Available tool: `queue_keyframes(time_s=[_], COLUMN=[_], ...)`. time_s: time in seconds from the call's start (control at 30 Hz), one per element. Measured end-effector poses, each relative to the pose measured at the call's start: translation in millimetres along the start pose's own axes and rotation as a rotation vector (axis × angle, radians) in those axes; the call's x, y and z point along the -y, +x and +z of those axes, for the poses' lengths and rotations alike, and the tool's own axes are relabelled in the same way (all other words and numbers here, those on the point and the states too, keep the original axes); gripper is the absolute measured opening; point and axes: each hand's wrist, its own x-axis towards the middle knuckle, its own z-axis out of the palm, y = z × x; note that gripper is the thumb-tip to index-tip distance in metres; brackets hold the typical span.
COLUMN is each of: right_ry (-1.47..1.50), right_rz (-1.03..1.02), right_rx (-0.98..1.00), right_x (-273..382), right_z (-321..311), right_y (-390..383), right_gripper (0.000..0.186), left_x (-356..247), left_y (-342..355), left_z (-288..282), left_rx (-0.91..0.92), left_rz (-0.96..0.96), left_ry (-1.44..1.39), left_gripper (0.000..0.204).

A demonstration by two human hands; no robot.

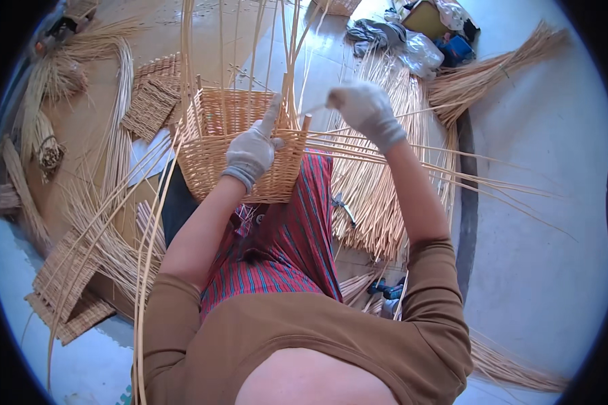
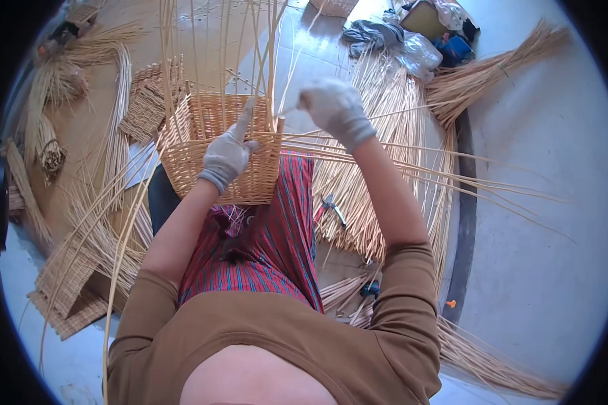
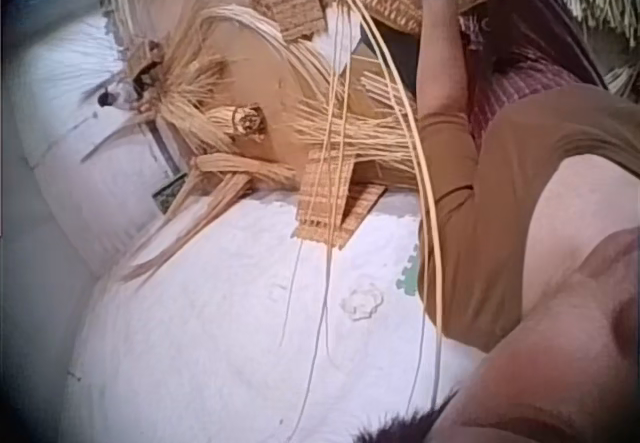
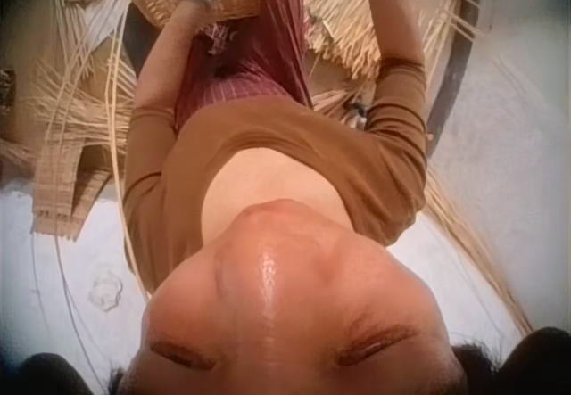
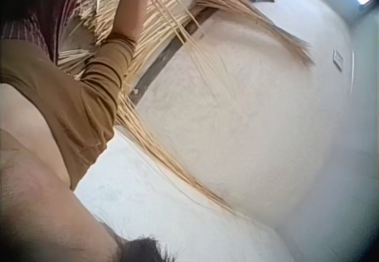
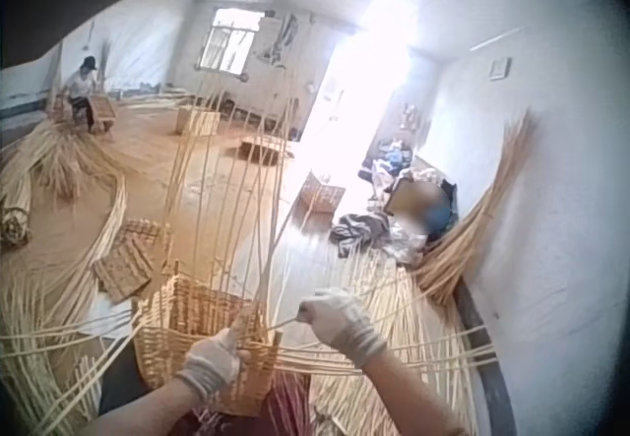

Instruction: Weaving a square-bottomed basket using light-colored reeds or wicker strips.

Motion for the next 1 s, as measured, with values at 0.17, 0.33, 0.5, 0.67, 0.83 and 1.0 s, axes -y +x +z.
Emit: queue_keyframes(time_s=[0.17,0.33,0.5,0.67,0.83,1.0], right_ry=[0.234,0.176,0.583,0.867,0.973,0.898], right_rz=[0.204,0.172,0.175,-0.253,-0.611,-0.838], right_rx=[0.384,0.216,-0.575,0.065,-0.508,-0.205], right_x=[-32.3,-22.1,73.3,207.5,304.3,262.9], right_z=[48.9,54.1,40.3,83.5,54.0,76.6], right_y=[2.2,-5.4,-47.3,-54.9,-21.1,-38.3], right_gripper=[0.025,0.022,0.014,0.018,0.044,0.034], left_x=[-8.1,13.5,110.7,134.8,157.5,82.2], left_y=[4.2,-17.3,-74.6,-76.4,-94.8,-129.7], left_z=[-4.0,4.7,4.7,-38.7,-62.2,-107.4], left_rx=[-0.023,-0.287,-0.775,-0.668,-0.539,-0.274], left_rz=[0.02,0.132,-0.339,-0.069,-0.063,-0.451], left_ry=[0.016,-0.261,-0.686,-0.726,-0.662,-0.557], left_gripper=[0.096,0.08,0.026,0.051,0.045,0.043])
